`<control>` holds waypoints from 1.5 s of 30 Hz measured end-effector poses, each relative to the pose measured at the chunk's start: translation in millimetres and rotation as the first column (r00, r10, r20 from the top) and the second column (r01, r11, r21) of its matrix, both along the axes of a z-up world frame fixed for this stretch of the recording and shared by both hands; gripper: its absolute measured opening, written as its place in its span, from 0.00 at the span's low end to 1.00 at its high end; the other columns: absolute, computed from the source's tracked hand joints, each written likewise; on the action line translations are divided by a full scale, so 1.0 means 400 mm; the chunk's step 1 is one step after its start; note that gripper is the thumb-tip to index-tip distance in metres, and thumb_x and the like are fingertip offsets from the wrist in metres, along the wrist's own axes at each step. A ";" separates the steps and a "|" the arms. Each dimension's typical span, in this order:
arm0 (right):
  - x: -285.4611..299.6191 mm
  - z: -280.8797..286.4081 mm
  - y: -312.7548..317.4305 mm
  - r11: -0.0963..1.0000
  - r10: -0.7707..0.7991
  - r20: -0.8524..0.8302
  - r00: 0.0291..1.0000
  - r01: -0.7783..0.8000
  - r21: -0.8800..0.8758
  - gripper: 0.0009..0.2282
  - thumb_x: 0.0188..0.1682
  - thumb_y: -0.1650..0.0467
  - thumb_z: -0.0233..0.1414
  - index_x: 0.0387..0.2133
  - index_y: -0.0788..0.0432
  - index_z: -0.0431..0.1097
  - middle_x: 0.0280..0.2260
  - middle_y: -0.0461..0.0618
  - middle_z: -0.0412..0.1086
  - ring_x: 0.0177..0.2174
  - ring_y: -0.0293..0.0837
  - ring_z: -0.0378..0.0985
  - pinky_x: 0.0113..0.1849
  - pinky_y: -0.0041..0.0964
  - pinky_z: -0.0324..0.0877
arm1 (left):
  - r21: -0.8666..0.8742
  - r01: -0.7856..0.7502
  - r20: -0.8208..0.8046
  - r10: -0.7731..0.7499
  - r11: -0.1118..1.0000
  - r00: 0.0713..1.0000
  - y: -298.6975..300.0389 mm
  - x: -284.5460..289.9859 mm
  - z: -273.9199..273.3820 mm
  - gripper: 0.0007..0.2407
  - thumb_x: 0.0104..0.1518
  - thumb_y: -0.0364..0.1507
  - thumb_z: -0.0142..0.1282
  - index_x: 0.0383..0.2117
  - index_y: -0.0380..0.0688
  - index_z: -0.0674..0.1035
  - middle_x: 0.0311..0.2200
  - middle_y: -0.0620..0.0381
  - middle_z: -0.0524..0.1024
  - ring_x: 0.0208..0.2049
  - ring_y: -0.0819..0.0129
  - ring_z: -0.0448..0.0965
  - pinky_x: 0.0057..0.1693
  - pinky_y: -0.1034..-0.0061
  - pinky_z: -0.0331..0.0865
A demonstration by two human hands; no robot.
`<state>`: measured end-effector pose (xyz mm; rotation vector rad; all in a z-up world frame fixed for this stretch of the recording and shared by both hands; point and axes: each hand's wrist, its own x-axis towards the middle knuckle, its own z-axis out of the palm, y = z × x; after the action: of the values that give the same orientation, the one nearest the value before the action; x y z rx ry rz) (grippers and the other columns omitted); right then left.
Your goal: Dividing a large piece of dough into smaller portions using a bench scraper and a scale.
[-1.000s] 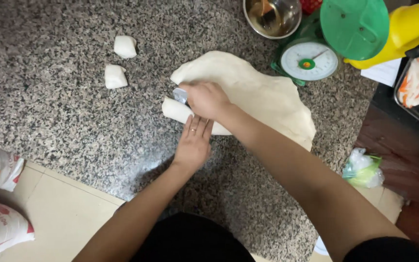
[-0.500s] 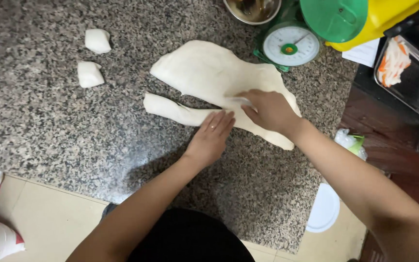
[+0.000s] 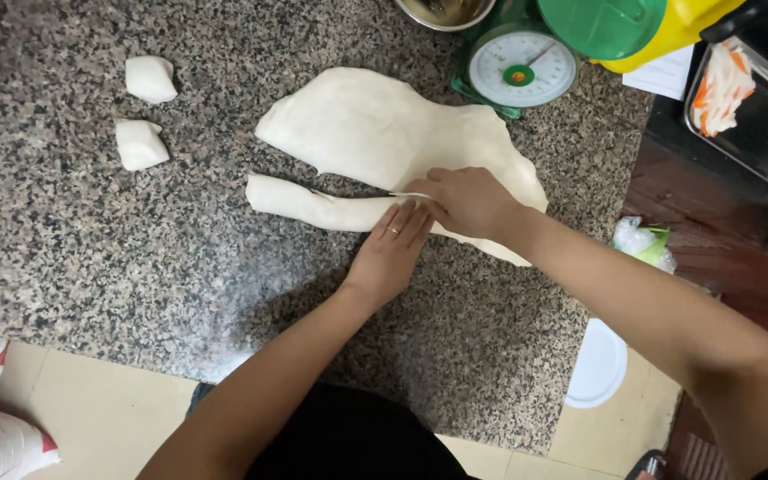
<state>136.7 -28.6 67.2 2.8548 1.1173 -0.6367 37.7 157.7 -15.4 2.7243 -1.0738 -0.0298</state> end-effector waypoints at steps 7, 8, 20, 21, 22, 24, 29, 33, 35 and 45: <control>-0.001 -0.053 0.027 0.999 -0.007 -0.039 0.999 0.005 -0.034 0.21 0.55 0.68 0.42 0.63 0.41 0.59 0.38 0.54 0.69 0.28 0.63 0.80 0.31 0.62 0.76 | 0.031 -0.022 -0.016 0.022 0.999 1.000 -0.018 -0.007 -0.017 0.25 0.65 0.27 0.40 0.71 0.41 0.57 0.69 0.46 0.54 0.72 0.48 0.49 0.76 0.55 0.39; -0.004 -0.052 0.040 0.999 0.007 -0.011 1.000 -0.007 -0.039 0.20 0.55 0.68 0.42 0.61 0.39 0.59 0.37 0.52 0.69 0.29 0.61 0.80 0.31 0.60 0.77 | 0.049 -0.016 -0.045 0.018 0.999 0.999 -0.013 -0.005 -0.022 0.25 0.65 0.28 0.39 0.71 0.41 0.56 0.70 0.45 0.52 0.73 0.47 0.47 0.76 0.54 0.38; -0.096 -0.022 0.043 0.993 0.077 0.147 0.986 -0.089 0.078 0.13 0.54 0.63 0.44 0.51 0.39 0.67 0.39 0.49 0.71 0.34 0.58 0.82 0.37 0.54 0.77 | -0.198 -0.086 0.075 0.103 0.976 0.992 0.000 -0.119 -0.022 0.23 0.58 0.29 0.46 0.61 0.38 0.70 0.64 0.45 0.66 0.69 0.47 0.58 0.73 0.54 0.48; -0.110 -0.006 0.038 0.987 0.096 0.179 0.979 -0.117 0.111 0.13 0.53 0.63 0.45 0.50 0.38 0.66 0.38 0.48 0.70 0.33 0.57 0.82 0.37 0.53 0.77 | -0.305 -0.058 0.136 0.104 0.951 0.985 0.006 -0.132 -0.031 0.23 0.56 0.28 0.45 0.60 0.35 0.71 0.62 0.42 0.67 0.66 0.45 0.61 0.72 0.52 0.50; -0.111 0.018 0.001 0.987 0.097 0.173 0.980 -0.117 0.112 0.13 0.53 0.63 0.45 0.50 0.38 0.66 0.38 0.48 0.70 0.33 0.57 0.82 0.37 0.53 0.77 | -0.305 -0.060 0.131 0.104 0.950 0.986 0.003 -0.146 -0.015 0.23 0.56 0.28 0.45 0.60 0.35 0.71 0.62 0.42 0.67 0.66 0.45 0.61 0.72 0.52 0.50; -0.102 0.066 -0.066 0.980 -0.072 0.206 0.976 0.030 0.196 0.16 0.54 0.64 0.43 0.55 0.37 0.66 0.36 0.52 0.70 0.30 0.61 0.81 0.34 0.57 0.76 | -0.321 -0.100 0.079 0.131 0.942 0.988 0.004 -0.160 0.013 0.26 0.55 0.28 0.42 0.65 0.38 0.66 0.66 0.47 0.62 0.67 0.50 0.59 0.74 0.54 0.47; -0.107 0.105 -0.236 0.986 -0.098 0.200 0.975 0.068 0.152 0.14 0.60 0.64 0.40 0.51 0.45 0.72 0.25 0.45 0.69 0.11 0.44 0.68 0.17 0.39 0.65 | -0.287 -0.029 0.118 0.065 0.958 0.991 -0.108 -0.123 0.062 0.27 0.58 0.25 0.46 0.68 0.36 0.62 0.69 0.44 0.56 0.69 0.47 0.56 0.76 0.54 0.43; -0.119 0.087 -0.252 0.980 -0.069 0.128 0.989 0.044 0.192 0.10 0.59 0.65 0.44 0.49 0.46 0.71 0.23 0.48 0.67 0.11 0.49 0.69 0.16 0.42 0.65 | -0.168 -0.028 0.151 0.054 0.985 0.987 -0.199 -0.094 0.047 0.28 0.58 0.27 0.49 0.68 0.37 0.62 0.71 0.46 0.54 0.70 0.48 0.55 0.76 0.55 0.43; -0.109 0.045 -0.262 0.981 -0.074 0.086 0.994 0.057 0.186 0.11 0.59 0.66 0.43 0.51 0.47 0.71 0.24 0.47 0.68 0.11 0.47 0.69 0.16 0.40 0.65 | -0.115 -0.025 0.091 0.036 0.993 0.995 -0.213 -0.085 0.031 0.29 0.58 0.26 0.48 0.69 0.38 0.60 0.72 0.46 0.52 0.71 0.48 0.52 0.76 0.56 0.42; -0.068 -0.061 -0.263 0.998 -0.055 -0.040 0.998 0.055 -0.007 0.18 0.57 0.65 0.42 0.60 0.35 0.61 0.40 0.52 0.71 0.29 0.62 0.81 0.32 0.57 0.77 | 0.032 -0.062 -0.119 0.065 0.998 0.991 -0.260 -0.079 0.017 0.28 0.62 0.27 0.43 0.71 0.41 0.55 0.73 0.48 0.49 0.74 0.48 0.43 0.76 0.55 0.32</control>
<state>109.5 -133.8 42.9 2.8895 1.0438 -0.7021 6.1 53.8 -8.6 2.7401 -0.9607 -0.1975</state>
